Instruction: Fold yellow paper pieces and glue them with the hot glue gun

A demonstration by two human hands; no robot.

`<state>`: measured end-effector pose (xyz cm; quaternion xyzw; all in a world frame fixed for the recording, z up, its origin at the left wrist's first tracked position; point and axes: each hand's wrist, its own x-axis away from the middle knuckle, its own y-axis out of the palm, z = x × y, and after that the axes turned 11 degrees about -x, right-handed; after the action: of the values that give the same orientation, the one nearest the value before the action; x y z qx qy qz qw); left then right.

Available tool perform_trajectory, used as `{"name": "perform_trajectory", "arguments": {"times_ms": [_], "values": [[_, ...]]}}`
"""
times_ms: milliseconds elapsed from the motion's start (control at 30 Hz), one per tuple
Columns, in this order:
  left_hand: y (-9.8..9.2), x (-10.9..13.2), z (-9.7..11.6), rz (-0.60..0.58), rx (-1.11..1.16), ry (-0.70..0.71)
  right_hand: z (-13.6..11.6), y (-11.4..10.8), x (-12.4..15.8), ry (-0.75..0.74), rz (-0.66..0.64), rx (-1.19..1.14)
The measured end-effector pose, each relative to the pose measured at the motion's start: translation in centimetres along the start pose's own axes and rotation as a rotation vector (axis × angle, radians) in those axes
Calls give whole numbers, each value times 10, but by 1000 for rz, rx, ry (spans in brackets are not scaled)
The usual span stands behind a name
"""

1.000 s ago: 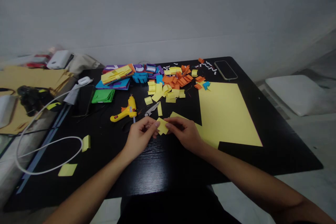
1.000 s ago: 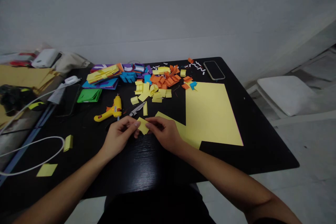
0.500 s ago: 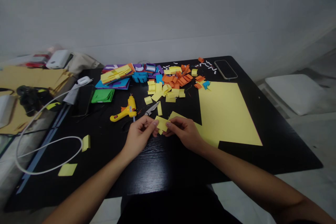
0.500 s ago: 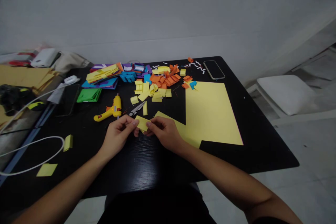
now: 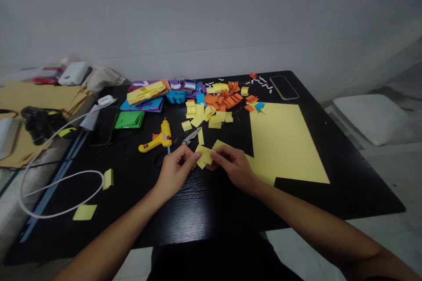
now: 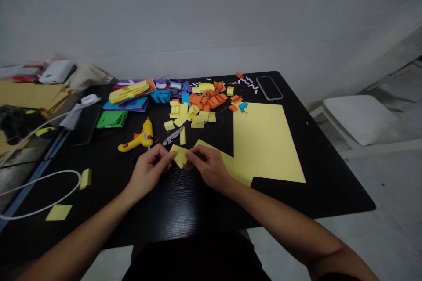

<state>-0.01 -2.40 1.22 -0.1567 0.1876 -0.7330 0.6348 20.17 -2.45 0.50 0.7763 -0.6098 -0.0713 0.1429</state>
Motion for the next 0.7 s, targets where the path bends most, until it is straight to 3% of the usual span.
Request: {"name": "perform_trajectory", "arguments": {"times_ms": [233, 700], "values": [[1, -1, 0, -120, 114, -39, 0, -1, 0, -38, -50, 97], [-1, -5, 1, -116, 212, -64, 1, -1, -1, -12, -23, 23]]}}
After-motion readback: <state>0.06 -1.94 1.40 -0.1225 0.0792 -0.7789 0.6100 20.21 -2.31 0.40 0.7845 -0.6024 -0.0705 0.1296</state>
